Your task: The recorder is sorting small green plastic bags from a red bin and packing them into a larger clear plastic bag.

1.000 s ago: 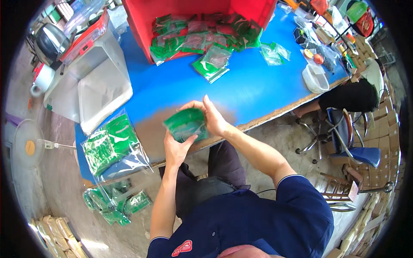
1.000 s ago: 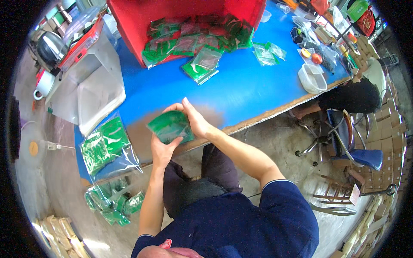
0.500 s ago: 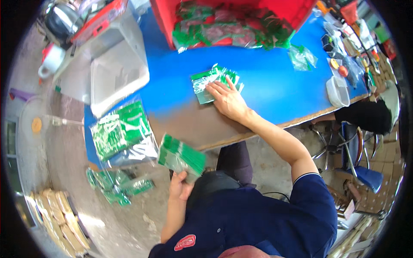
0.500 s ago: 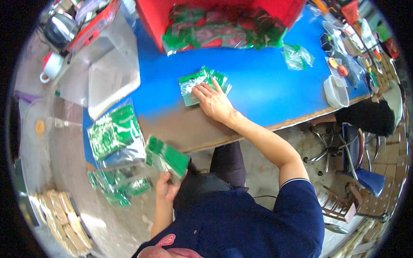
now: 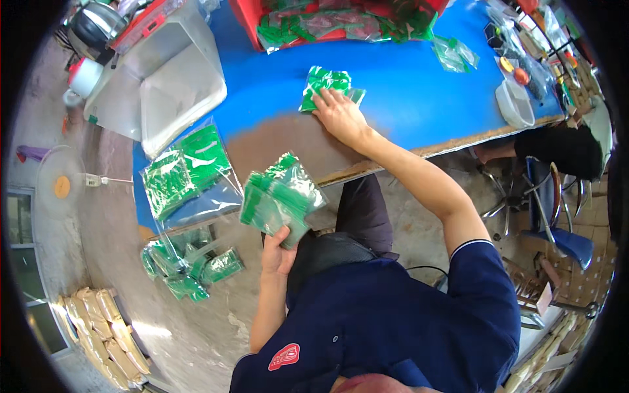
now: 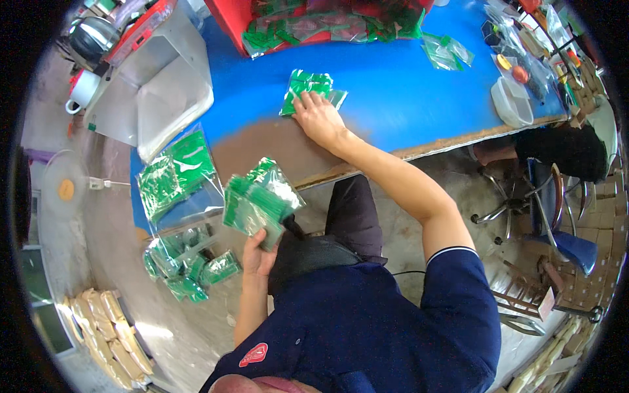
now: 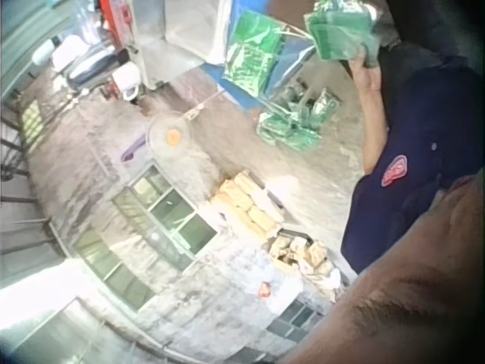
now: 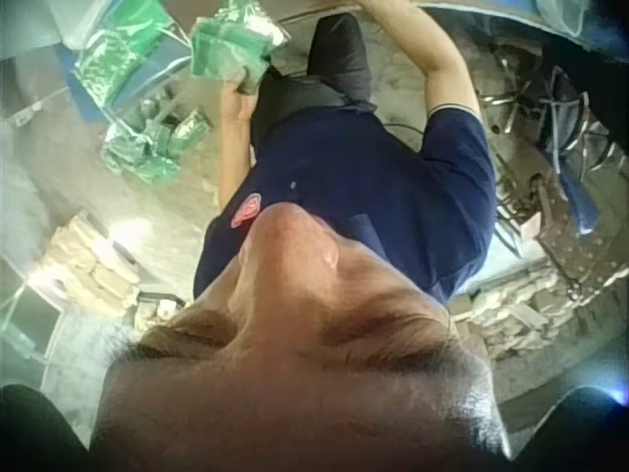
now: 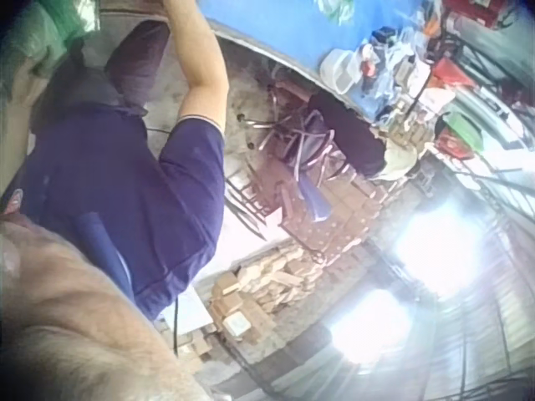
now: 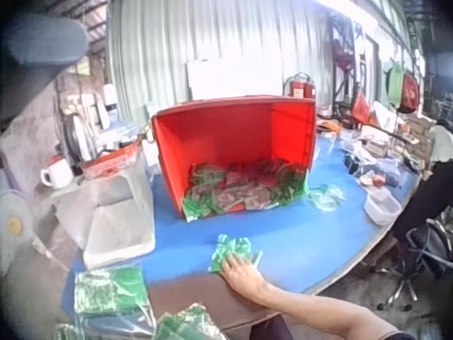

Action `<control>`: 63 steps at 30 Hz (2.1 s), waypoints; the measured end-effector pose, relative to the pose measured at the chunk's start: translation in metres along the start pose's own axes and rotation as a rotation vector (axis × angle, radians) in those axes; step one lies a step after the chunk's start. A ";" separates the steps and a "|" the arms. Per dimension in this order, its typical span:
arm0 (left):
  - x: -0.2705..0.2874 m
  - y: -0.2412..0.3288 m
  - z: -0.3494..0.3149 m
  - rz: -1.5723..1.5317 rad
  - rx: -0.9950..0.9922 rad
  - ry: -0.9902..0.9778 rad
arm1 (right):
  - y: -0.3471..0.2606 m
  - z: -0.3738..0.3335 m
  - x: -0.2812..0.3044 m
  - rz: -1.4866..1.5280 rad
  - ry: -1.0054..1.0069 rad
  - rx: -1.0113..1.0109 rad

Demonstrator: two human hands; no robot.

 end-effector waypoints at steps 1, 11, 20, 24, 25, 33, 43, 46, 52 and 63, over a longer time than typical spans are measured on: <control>0.000 -0.003 -0.002 -0.028 -0.006 -0.031 | 0.002 -0.001 0.005 -0.004 0.010 0.004; -0.032 -0.003 -0.006 -0.302 0.228 -0.435 | -0.147 -0.099 0.080 1.312 0.181 -1.067; -0.016 0.013 0.005 -0.231 0.028 -0.238 | -0.051 -0.003 0.052 0.102 0.078 -0.491; 0.017 0.013 0.004 -0.088 -0.063 -0.129 | -0.081 -0.039 0.041 0.105 -0.177 -0.103; 0.018 0.012 0.004 -0.079 -0.065 -0.129 | -0.080 -0.050 0.051 0.213 -0.190 -0.021; 0.000 0.023 -0.009 0.237 0.004 -0.093 | -0.067 -0.053 0.105 0.720 0.340 -0.369; -0.055 0.030 -0.015 0.373 0.078 -0.149 | -0.100 -0.072 0.119 0.673 -0.447 0.261; -0.059 0.037 -0.013 0.537 0.053 -0.187 | -0.083 -0.056 0.110 0.561 -0.400 0.279; -0.097 0.054 -0.004 0.669 -0.255 -0.261 | 0.038 0.020 0.031 0.454 0.154 -0.146; -0.130 0.033 0.049 0.828 -0.988 0.153 | 0.294 0.173 -0.064 -0.042 -0.095 -0.771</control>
Point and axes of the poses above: each hand's wrist, its own z-axis towards the middle knuckle, its own x-axis out of the back of the hand, y = z × x, the point moved 1 cm from there along z, towards the middle knuckle, and after that the axes turned 12 degrees about y, right-handed, at the moved point
